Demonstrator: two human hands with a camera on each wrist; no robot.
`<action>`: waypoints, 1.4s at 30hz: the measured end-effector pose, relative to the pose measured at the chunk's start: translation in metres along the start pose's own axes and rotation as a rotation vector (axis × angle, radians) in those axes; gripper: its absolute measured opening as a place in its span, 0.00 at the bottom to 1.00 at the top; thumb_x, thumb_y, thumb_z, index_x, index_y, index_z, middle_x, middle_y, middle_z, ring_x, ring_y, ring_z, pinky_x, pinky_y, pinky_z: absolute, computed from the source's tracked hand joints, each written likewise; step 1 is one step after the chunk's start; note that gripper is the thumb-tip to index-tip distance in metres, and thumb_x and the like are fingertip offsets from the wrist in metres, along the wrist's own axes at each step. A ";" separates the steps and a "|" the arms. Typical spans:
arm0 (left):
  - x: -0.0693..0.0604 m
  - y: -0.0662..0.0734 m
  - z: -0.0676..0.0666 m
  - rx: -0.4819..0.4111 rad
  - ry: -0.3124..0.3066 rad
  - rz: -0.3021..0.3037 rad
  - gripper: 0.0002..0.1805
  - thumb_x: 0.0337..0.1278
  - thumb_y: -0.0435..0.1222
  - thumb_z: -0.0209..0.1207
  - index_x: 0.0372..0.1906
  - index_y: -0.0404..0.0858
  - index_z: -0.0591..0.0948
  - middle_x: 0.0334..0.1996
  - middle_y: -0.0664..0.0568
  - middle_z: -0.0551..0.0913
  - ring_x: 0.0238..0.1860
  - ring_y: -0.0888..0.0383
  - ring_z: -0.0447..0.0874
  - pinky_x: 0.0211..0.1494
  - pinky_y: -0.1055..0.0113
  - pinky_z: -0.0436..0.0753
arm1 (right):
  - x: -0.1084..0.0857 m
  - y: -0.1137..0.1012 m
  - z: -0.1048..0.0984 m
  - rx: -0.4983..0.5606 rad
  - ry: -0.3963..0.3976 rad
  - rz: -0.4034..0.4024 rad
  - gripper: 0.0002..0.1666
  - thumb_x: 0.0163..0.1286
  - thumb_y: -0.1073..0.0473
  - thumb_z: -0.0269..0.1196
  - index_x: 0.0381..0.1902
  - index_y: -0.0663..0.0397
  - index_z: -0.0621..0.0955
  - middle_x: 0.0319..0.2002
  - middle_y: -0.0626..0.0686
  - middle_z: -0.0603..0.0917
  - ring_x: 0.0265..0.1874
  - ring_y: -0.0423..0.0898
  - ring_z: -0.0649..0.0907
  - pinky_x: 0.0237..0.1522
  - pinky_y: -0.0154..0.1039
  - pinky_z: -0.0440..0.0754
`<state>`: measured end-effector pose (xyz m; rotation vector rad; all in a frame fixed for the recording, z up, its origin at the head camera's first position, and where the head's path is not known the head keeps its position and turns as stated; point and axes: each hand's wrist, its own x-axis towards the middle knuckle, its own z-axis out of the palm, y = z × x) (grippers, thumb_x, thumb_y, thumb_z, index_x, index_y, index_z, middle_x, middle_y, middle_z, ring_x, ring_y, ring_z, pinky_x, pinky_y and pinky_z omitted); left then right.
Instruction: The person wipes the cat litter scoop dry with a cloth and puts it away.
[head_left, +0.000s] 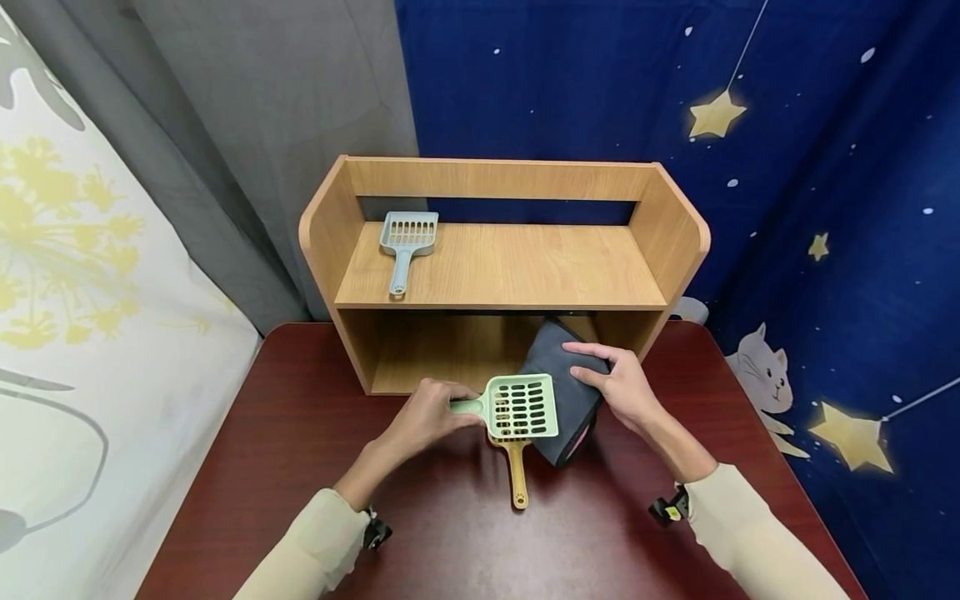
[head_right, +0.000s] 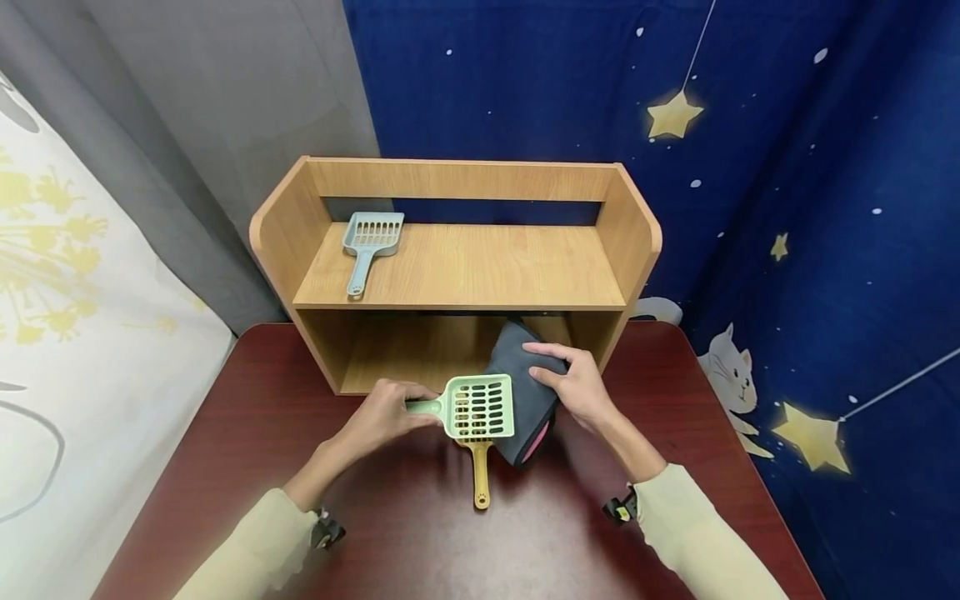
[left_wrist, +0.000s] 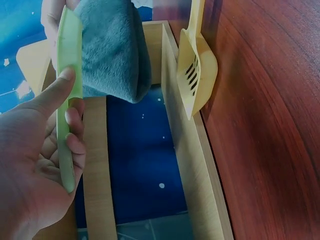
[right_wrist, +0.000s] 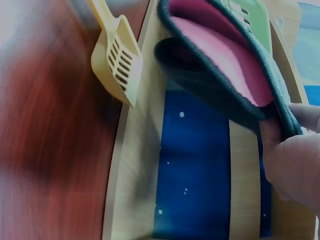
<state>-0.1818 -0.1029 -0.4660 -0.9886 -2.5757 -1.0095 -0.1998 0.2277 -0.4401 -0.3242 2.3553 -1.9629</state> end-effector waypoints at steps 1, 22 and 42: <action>0.000 0.000 0.000 -0.013 0.009 -0.008 0.17 0.46 0.36 0.82 0.41 0.33 0.92 0.36 0.48 0.93 0.35 0.60 0.89 0.38 0.68 0.85 | 0.000 0.001 0.002 0.051 0.005 0.024 0.26 0.69 0.70 0.70 0.65 0.64 0.83 0.65 0.60 0.83 0.60 0.37 0.81 0.52 0.31 0.84; 0.010 0.006 0.006 -0.132 0.124 -0.093 0.17 0.44 0.35 0.83 0.42 0.34 0.93 0.37 0.47 0.93 0.36 0.59 0.90 0.37 0.69 0.83 | -0.001 0.026 0.050 0.590 -0.086 0.165 0.37 0.70 0.83 0.49 0.77 0.82 0.58 0.51 0.51 0.87 0.50 0.41 0.87 0.49 0.36 0.87; 0.000 -0.007 -0.005 -0.157 0.078 -0.123 0.17 0.47 0.32 0.81 0.44 0.33 0.93 0.36 0.46 0.93 0.33 0.61 0.87 0.35 0.70 0.83 | -0.009 0.013 0.003 0.686 -0.196 0.080 0.27 0.75 0.79 0.56 0.66 0.56 0.83 0.60 0.56 0.86 0.56 0.50 0.88 0.53 0.45 0.87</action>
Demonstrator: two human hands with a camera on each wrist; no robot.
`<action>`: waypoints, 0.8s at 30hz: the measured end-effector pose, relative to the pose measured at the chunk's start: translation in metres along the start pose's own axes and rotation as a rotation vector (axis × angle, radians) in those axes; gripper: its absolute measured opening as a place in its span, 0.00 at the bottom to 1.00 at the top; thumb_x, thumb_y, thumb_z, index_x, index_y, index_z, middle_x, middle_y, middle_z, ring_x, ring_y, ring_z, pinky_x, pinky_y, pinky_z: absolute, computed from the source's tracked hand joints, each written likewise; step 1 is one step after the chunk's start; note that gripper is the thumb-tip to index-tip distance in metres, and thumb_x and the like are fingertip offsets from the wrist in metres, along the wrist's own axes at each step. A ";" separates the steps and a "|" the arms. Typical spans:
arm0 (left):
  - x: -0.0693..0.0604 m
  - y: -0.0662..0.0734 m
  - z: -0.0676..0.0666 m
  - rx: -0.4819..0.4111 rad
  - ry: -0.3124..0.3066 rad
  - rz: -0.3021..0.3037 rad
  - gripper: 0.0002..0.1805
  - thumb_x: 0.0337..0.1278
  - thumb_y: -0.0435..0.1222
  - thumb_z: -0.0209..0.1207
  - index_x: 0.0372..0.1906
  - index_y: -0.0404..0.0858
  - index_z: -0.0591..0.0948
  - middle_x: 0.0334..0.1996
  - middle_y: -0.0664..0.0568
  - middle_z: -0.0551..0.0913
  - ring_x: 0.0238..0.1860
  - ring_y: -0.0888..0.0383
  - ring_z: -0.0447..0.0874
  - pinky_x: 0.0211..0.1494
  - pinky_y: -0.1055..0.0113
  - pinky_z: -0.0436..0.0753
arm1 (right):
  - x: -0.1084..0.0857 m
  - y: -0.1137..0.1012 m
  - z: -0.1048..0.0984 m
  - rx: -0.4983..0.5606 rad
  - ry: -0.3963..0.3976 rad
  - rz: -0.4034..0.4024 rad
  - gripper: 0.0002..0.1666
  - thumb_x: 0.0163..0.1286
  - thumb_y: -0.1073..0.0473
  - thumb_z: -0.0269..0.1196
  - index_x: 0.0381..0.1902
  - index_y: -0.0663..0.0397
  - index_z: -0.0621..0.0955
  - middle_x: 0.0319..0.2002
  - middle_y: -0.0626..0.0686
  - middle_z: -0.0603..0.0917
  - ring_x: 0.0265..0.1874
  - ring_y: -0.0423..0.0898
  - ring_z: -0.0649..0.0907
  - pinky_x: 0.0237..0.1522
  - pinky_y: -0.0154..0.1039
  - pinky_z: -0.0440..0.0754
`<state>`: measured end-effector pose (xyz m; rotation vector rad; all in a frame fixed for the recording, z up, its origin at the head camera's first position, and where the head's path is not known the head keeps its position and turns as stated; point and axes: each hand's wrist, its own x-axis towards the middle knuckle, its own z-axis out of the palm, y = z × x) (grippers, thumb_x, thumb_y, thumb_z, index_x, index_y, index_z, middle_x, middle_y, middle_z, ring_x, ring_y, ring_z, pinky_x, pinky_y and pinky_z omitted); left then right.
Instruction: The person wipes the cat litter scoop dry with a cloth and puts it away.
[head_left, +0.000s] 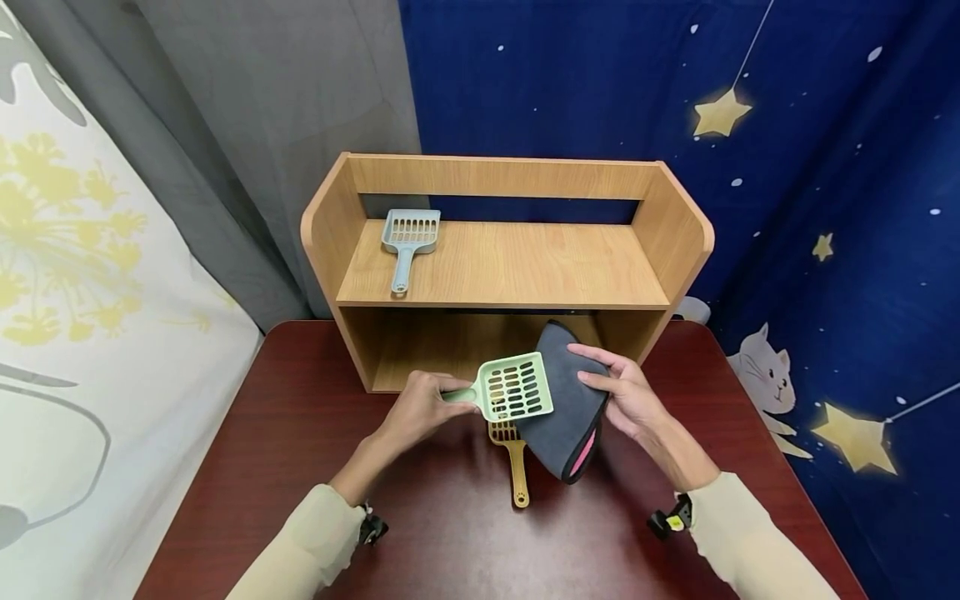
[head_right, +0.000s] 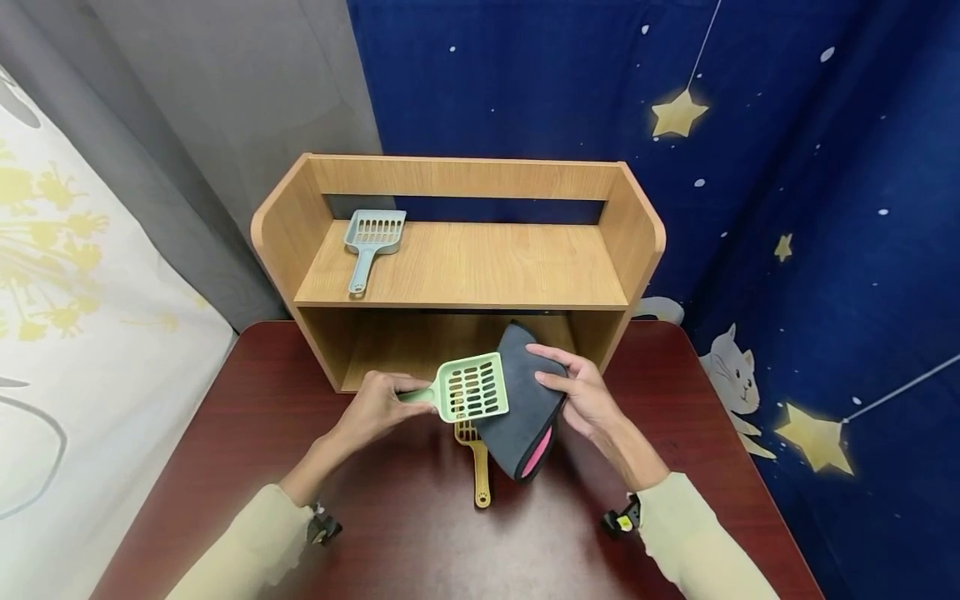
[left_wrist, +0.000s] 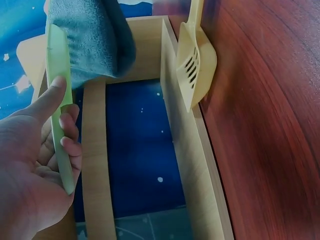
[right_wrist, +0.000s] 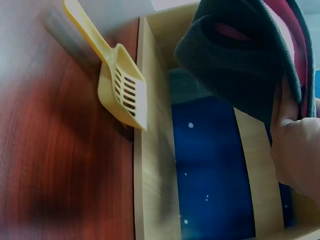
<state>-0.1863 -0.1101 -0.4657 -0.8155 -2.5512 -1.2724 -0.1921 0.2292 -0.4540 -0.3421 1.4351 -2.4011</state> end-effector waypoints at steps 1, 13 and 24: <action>0.000 0.000 0.000 -0.004 -0.001 -0.001 0.17 0.47 0.32 0.81 0.44 0.33 0.93 0.36 0.46 0.93 0.33 0.62 0.87 0.35 0.70 0.83 | 0.000 -0.001 -0.001 0.007 0.005 0.000 0.27 0.75 0.79 0.56 0.65 0.56 0.84 0.61 0.55 0.85 0.57 0.49 0.88 0.54 0.44 0.87; 0.004 0.008 0.010 -0.012 0.053 0.040 0.18 0.44 0.34 0.83 0.43 0.33 0.93 0.35 0.46 0.93 0.33 0.60 0.88 0.32 0.71 0.81 | 0.009 0.028 0.013 0.059 0.041 0.018 0.28 0.75 0.81 0.52 0.61 0.54 0.84 0.58 0.54 0.87 0.57 0.46 0.87 0.54 0.41 0.86; 0.008 0.015 0.014 -0.013 0.020 0.043 0.18 0.45 0.35 0.83 0.44 0.35 0.94 0.37 0.47 0.93 0.37 0.59 0.90 0.38 0.69 0.85 | 0.014 0.048 0.021 0.025 0.057 0.028 0.29 0.75 0.80 0.48 0.72 0.70 0.70 0.51 0.51 0.88 0.51 0.43 0.88 0.51 0.38 0.87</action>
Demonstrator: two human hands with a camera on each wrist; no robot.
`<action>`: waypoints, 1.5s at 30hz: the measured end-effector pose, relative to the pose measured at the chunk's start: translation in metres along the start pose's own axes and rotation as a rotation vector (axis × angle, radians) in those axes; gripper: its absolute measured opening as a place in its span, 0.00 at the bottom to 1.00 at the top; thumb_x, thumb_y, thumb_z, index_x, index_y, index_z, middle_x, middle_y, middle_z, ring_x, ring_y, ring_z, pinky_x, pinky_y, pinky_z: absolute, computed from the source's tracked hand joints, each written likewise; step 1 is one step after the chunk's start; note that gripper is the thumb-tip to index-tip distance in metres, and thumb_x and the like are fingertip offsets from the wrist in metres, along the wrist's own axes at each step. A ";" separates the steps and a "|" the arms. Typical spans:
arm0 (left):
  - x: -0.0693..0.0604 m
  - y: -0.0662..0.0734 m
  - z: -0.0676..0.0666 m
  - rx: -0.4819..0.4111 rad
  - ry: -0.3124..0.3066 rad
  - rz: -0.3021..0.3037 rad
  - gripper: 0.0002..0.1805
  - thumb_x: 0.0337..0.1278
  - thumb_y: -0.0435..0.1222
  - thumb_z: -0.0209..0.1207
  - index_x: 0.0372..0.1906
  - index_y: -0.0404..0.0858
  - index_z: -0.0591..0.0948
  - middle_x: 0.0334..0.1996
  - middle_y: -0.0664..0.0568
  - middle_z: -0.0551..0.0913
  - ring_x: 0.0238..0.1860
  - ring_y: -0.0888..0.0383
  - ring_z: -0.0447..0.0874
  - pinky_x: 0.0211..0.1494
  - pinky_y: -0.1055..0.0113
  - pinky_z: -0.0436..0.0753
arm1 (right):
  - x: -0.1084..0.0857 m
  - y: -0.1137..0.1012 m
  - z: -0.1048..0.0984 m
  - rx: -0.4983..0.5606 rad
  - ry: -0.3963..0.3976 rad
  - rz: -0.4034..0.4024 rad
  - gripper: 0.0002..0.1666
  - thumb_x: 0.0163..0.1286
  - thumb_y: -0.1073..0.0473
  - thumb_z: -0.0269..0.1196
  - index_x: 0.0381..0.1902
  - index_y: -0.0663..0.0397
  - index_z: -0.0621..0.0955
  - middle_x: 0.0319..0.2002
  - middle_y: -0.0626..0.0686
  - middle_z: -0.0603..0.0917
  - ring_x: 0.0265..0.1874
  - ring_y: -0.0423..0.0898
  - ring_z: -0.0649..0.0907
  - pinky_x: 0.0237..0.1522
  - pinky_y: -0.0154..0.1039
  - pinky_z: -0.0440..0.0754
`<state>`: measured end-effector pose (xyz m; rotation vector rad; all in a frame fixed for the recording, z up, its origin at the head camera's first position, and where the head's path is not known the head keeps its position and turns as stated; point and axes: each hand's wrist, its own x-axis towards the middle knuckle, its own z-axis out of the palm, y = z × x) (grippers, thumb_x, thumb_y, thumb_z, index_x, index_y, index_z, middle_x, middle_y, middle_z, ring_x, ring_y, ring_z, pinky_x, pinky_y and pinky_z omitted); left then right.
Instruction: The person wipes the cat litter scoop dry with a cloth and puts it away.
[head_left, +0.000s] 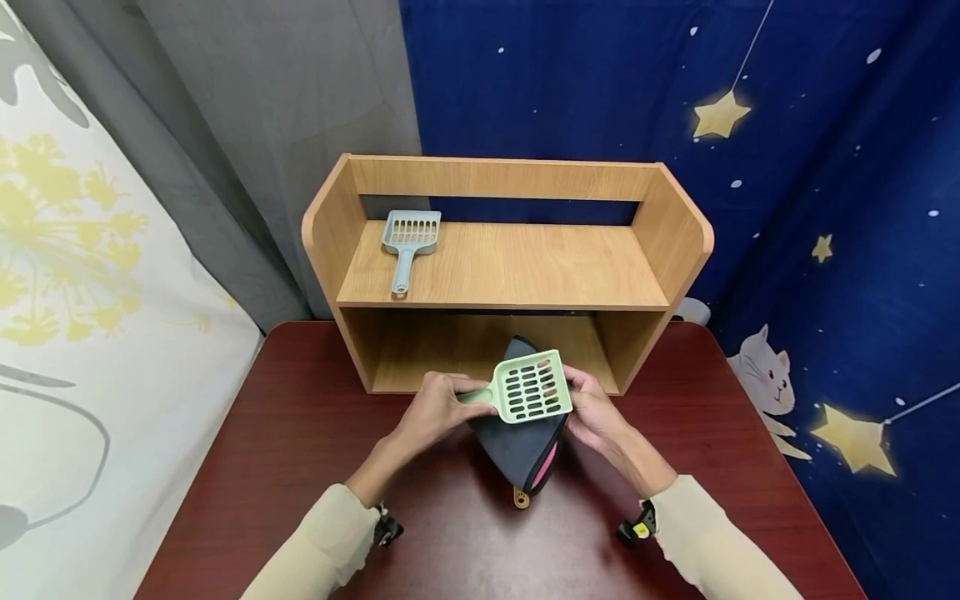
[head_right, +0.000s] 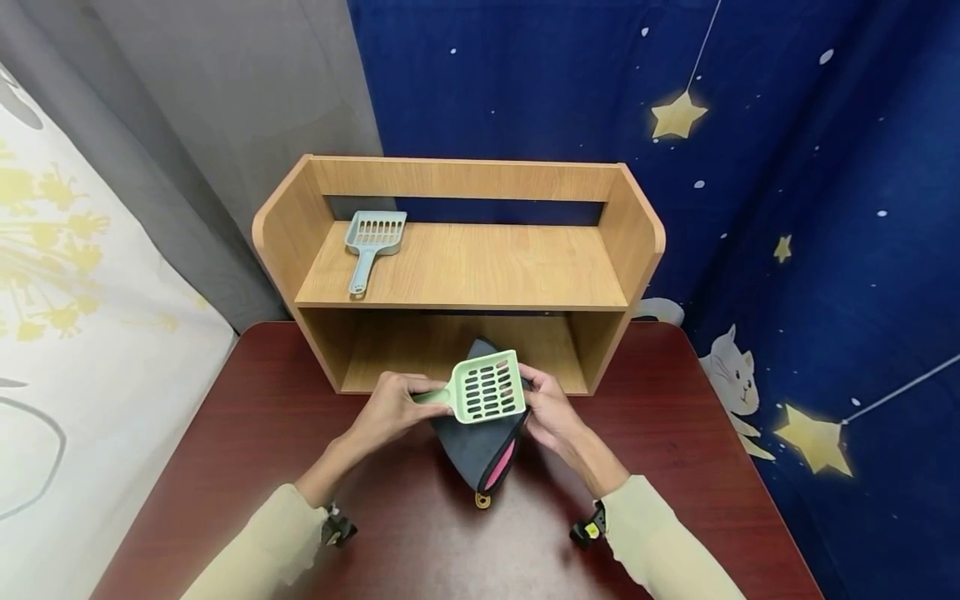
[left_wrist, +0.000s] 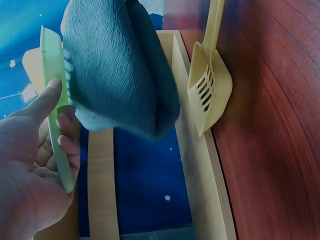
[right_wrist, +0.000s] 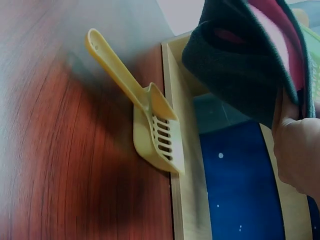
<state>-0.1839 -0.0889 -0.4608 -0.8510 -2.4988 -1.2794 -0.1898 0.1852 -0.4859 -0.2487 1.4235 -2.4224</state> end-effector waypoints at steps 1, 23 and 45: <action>0.000 0.000 -0.001 0.000 -0.003 -0.001 0.18 0.45 0.35 0.83 0.44 0.35 0.93 0.37 0.47 0.93 0.37 0.59 0.90 0.39 0.68 0.85 | -0.001 -0.001 -0.001 0.005 -0.006 -0.002 0.29 0.75 0.81 0.48 0.70 0.67 0.72 0.51 0.51 0.88 0.50 0.43 0.88 0.51 0.38 0.87; -0.004 -0.010 -0.015 0.037 -0.070 -0.004 0.16 0.51 0.31 0.79 0.46 0.29 0.92 0.36 0.43 0.92 0.33 0.59 0.88 0.35 0.70 0.85 | -0.030 -0.066 -0.025 -0.136 -0.008 -0.075 0.31 0.73 0.79 0.62 0.72 0.62 0.77 0.64 0.54 0.83 0.59 0.47 0.86 0.54 0.44 0.87; -0.003 -0.008 -0.007 0.285 -0.134 0.011 0.10 0.51 0.33 0.80 0.38 0.33 0.93 0.31 0.48 0.92 0.29 0.61 0.86 0.33 0.67 0.84 | -0.014 -0.080 0.008 -1.146 0.055 -0.433 0.28 0.62 0.68 0.77 0.60 0.48 0.88 0.56 0.52 0.89 0.56 0.48 0.84 0.56 0.28 0.75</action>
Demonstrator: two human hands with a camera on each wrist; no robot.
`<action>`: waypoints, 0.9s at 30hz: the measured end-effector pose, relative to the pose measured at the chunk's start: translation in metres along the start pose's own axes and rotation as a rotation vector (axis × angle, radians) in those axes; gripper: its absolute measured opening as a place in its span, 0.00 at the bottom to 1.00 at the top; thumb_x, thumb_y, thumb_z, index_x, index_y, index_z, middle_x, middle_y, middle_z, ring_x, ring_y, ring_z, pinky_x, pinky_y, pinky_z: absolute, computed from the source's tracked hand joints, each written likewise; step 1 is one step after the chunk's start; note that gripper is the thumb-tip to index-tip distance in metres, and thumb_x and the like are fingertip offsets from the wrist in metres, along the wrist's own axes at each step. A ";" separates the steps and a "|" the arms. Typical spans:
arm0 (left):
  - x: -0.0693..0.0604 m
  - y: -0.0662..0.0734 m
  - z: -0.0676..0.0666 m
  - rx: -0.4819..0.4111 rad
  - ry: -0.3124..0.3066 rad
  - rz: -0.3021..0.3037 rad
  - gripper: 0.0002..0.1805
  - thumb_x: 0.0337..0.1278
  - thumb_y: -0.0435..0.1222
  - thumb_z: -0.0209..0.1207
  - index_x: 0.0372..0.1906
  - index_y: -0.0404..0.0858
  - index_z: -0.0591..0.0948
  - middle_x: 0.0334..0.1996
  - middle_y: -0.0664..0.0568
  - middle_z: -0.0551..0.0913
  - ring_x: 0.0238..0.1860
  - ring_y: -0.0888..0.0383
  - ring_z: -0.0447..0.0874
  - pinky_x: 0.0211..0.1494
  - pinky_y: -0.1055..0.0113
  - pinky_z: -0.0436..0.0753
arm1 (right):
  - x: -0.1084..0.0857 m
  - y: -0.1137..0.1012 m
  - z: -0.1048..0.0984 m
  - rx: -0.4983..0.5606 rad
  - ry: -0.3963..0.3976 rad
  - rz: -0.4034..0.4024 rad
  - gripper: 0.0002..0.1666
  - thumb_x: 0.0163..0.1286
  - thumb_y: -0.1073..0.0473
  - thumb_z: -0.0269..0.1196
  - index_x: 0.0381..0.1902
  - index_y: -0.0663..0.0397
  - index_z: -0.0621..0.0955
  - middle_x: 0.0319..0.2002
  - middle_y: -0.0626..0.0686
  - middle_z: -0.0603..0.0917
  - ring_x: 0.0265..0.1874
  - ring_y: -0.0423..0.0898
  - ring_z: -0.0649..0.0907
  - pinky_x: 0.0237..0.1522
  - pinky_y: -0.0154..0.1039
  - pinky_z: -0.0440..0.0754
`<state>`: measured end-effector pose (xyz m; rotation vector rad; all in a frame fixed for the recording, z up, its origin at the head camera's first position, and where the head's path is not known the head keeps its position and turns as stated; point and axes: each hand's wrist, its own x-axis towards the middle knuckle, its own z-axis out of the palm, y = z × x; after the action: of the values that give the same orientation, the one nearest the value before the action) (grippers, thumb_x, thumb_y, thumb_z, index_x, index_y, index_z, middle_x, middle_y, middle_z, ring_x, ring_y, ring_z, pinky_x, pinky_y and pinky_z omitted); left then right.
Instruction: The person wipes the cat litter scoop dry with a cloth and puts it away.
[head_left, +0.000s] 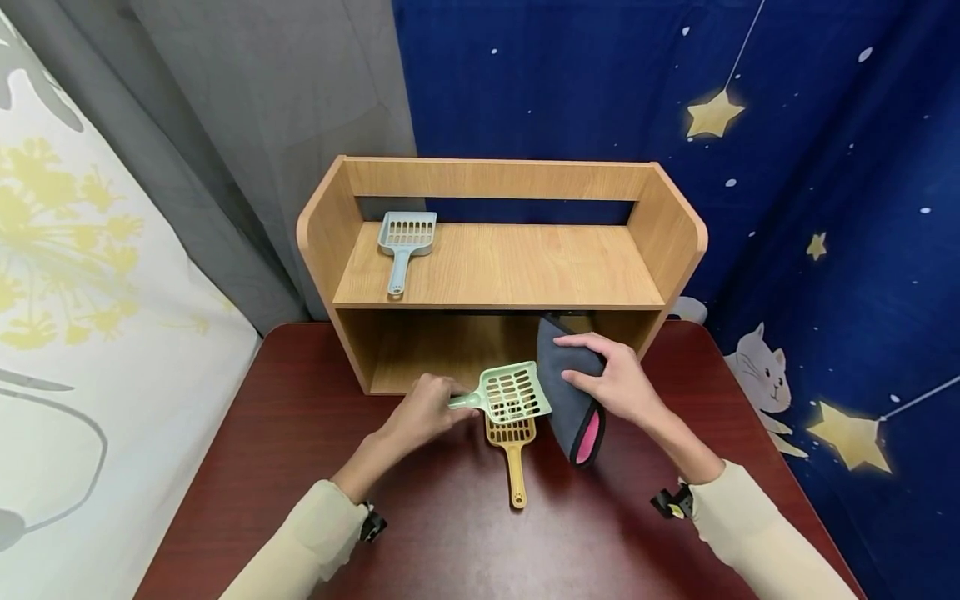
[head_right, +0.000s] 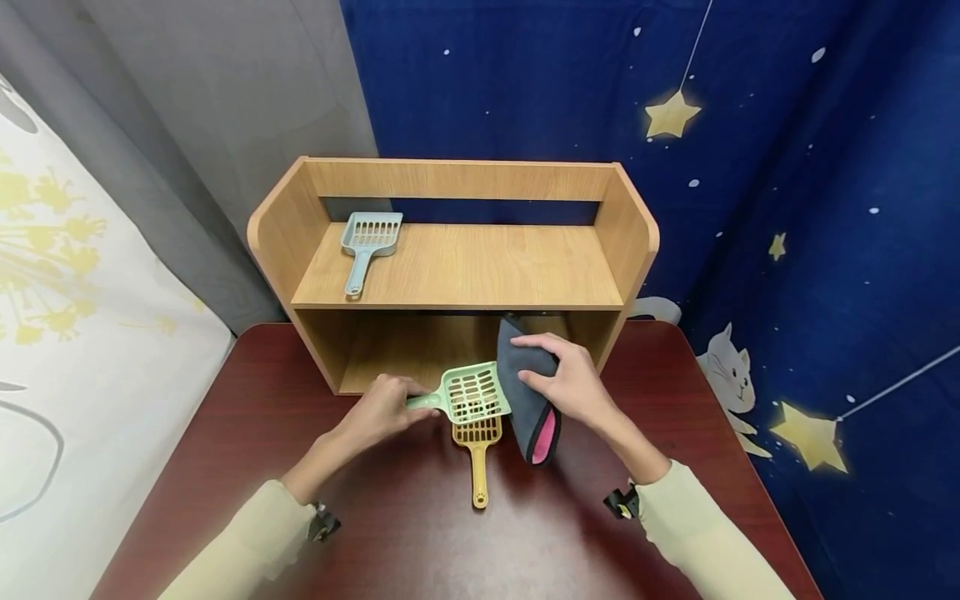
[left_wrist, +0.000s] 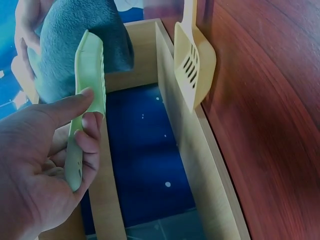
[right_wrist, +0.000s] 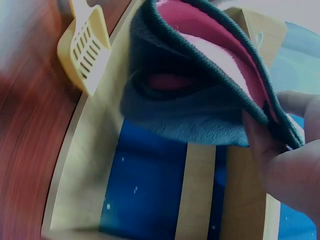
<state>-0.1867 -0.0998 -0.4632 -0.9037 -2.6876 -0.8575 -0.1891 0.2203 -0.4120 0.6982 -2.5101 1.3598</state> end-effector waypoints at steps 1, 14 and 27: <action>0.000 0.001 0.001 0.002 -0.002 0.000 0.10 0.50 0.33 0.80 0.38 0.33 0.92 0.31 0.48 0.92 0.29 0.60 0.87 0.33 0.66 0.84 | 0.001 -0.002 0.005 -0.014 -0.010 0.005 0.28 0.61 0.68 0.77 0.59 0.48 0.88 0.56 0.51 0.89 0.56 0.48 0.85 0.56 0.29 0.76; 0.011 0.017 0.011 0.003 -0.013 0.014 0.10 0.52 0.35 0.79 0.38 0.35 0.93 0.31 0.51 0.92 0.30 0.61 0.86 0.33 0.66 0.82 | 0.011 -0.015 0.065 -0.083 -0.056 0.067 0.26 0.57 0.65 0.80 0.55 0.45 0.91 0.53 0.51 0.91 0.49 0.49 0.87 0.48 0.41 0.83; 0.011 0.020 0.014 -0.034 -0.044 0.027 0.11 0.55 0.35 0.78 0.40 0.33 0.92 0.34 0.48 0.92 0.32 0.58 0.89 0.35 0.68 0.83 | 0.010 -0.011 0.065 -0.090 -0.057 0.093 0.24 0.58 0.64 0.80 0.53 0.45 0.91 0.52 0.53 0.91 0.47 0.49 0.87 0.46 0.40 0.83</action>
<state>-0.1834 -0.0726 -0.4616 -0.9755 -2.6989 -0.8904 -0.1890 0.1587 -0.4362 0.6173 -2.6605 1.2643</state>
